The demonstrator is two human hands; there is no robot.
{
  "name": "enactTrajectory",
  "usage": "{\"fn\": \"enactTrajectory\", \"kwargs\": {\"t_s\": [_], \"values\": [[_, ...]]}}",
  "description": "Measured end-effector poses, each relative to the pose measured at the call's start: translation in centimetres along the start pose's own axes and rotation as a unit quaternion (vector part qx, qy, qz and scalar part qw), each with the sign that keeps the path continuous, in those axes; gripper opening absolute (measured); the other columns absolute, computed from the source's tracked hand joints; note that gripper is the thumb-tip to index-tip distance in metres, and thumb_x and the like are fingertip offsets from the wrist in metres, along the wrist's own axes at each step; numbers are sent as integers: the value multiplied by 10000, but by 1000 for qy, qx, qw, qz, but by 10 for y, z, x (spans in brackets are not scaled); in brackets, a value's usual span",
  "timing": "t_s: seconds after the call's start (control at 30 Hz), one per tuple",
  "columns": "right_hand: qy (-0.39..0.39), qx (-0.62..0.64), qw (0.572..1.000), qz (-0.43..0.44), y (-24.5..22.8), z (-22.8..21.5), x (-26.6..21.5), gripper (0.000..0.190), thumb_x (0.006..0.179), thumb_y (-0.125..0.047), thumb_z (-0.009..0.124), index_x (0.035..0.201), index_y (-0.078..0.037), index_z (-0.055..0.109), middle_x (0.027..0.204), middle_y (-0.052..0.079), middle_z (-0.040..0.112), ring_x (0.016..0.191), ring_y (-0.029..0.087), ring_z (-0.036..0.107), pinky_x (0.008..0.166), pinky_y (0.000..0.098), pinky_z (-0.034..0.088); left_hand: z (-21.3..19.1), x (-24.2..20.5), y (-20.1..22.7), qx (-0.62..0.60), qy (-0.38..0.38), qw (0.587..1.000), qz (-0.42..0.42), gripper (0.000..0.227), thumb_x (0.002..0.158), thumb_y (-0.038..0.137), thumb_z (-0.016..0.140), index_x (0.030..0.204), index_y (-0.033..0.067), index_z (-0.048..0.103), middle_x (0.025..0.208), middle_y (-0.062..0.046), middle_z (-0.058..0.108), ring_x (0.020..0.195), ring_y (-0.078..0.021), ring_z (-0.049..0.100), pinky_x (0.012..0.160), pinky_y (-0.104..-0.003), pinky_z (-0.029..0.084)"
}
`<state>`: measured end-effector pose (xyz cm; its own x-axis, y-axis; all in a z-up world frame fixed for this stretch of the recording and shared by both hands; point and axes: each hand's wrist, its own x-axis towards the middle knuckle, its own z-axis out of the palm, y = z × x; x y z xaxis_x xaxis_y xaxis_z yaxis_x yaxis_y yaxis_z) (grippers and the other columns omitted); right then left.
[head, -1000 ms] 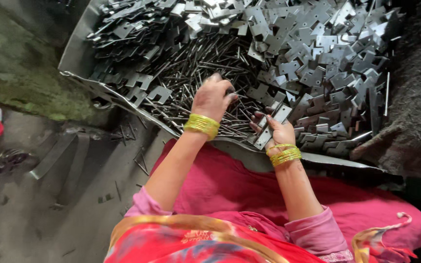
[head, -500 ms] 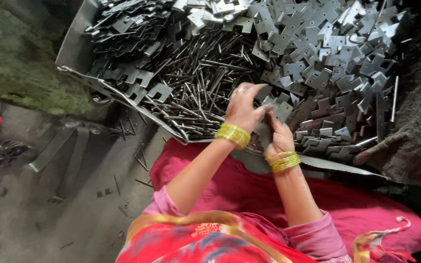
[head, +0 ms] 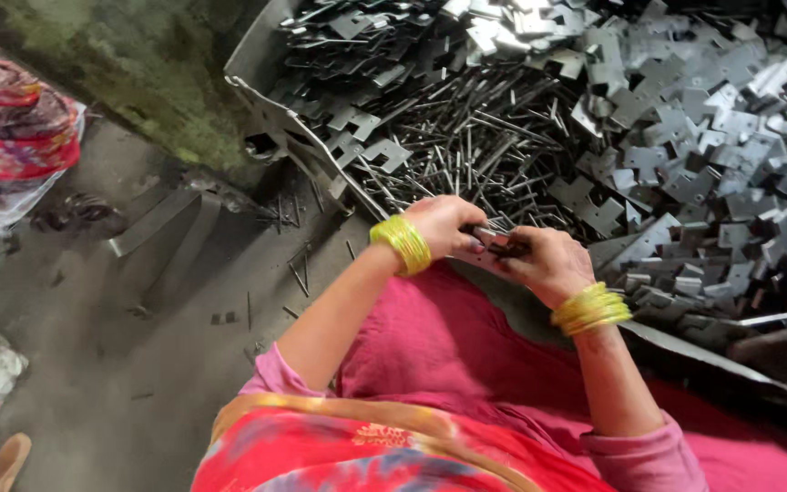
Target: The person sits on the floor and repeatedly picks up small metal brackets and pins from a large bin. They insert the pins into the brackets by hand and place the assembled units onto a nearby pile. The process is continuous and repetitive.
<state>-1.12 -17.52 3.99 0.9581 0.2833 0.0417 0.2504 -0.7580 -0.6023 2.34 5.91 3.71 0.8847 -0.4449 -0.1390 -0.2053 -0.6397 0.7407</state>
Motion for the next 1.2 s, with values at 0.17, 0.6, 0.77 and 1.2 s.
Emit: {"fn": "enactTrajectory", "kwargs": {"t_s": [0.17, 0.6, 0.77, 1.2], "values": [[50, 182, 973, 136, 34, -11, -17, 208, 775, -74, 835, 960, -9, 765, 793, 99, 741, 697, 200, 680, 666, 334, 534, -31, 52, -39, 252, 240, 929, -125, 248, 865, 181, 548, 929, 146, 785, 938, -173, 747, 835, -397, 702, 721, -536, 542], [481, -241, 717, 443, 351, -224, -105, 583, 807, -351, 921, 1113, -14, 556, 1182, 227, 626, 1159, 459, 544, 990, 655, 372, 8, 24, -72, -164, 327, 916, -165, 437, 804, 86, 862, 1224, 44, 749, 943, -52, 747, 780, -95, 648, 703, -264, 542], [490, 117, 832, 233, 303, -170, -85, 188, 1046, -113, 724, 1191, -15, 653, 1186, 122, 688, 1086, 224, 667, 994, 414, 568, 19, 22, -81, -204, 404, 887, -90, 394, 847, 30, 841, 1228, 12, 739, 951, -1, 726, 819, -53, 615, 750, -224, 532], [-83, 798, 592, 74, 31, 17, -16, 909, 909, -696, 489, 1505, -11, 467, 1480, 218, 576, 1375, 346, 542, 1130, 499, 473, 17, 0, 38, 8, 148, 947, 287, 204, 758, 8, 792, 938, 100, 766, 994, -68, 756, 971, -262, 706, 905, -370, 564]]}}
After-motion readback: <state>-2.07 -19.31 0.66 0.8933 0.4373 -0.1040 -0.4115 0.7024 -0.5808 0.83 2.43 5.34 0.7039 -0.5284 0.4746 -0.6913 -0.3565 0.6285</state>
